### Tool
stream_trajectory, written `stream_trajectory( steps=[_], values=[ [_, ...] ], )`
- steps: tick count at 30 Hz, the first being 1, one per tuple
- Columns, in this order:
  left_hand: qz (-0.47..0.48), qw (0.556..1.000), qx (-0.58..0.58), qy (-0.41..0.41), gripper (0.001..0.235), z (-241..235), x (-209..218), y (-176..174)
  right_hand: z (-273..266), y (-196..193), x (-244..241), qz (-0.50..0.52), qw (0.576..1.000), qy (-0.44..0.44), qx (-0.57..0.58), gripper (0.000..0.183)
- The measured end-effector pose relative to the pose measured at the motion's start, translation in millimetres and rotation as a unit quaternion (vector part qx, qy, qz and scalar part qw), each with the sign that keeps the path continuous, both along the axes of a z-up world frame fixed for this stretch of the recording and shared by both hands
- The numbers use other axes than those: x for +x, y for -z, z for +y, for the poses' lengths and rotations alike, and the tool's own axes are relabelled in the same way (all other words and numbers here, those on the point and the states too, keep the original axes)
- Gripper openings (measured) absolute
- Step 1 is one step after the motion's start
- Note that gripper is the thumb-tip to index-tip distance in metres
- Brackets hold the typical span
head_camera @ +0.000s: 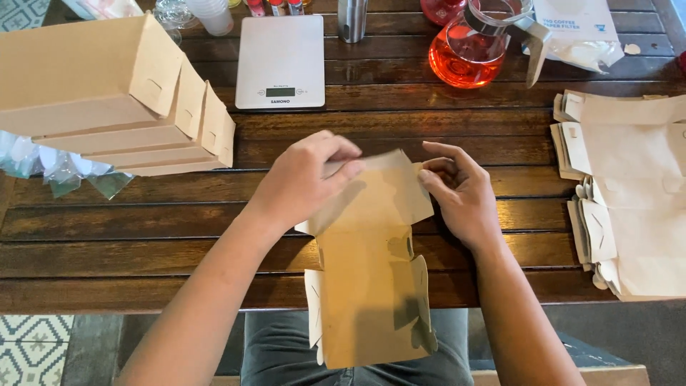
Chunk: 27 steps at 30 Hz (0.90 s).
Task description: The person assembles a flat cardboard box by folding and interlocking its tabs. They fold the side flaps, secure the bottom tabs, and then fold the top flaps to complete the box.
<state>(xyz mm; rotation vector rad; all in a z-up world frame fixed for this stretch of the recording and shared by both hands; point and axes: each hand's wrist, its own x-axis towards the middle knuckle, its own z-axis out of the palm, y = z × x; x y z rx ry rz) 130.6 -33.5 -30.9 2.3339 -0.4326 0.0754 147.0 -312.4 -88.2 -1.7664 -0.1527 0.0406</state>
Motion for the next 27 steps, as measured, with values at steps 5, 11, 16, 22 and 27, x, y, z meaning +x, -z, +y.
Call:
stream_trajectory(
  steps=[5,11,16,22,27],
  values=[
    [-0.028,0.996,0.046,0.068,0.035,-38,23,0,-5,10,5,-0.001,1.0,-0.014,0.011,0.05],
    [-0.113,0.982,0.126,0.081,0.016,-63,19,19,-3,2,7,0.053,0.998,-0.02,0.03,0.052],
    [-0.123,0.982,0.142,0.023,0.014,-69,4,25,-2,-2,11,0.068,0.996,-0.044,0.031,0.057],
    [0.012,0.998,0.019,-0.055,0.021,-72,-4,10,1,-9,13,0.121,0.991,-0.017,0.048,0.065],
    [0.096,0.985,-0.085,-0.118,0.023,-75,-4,7,7,-15,10,0.128,0.99,-0.017,0.064,0.073]
  ],
)
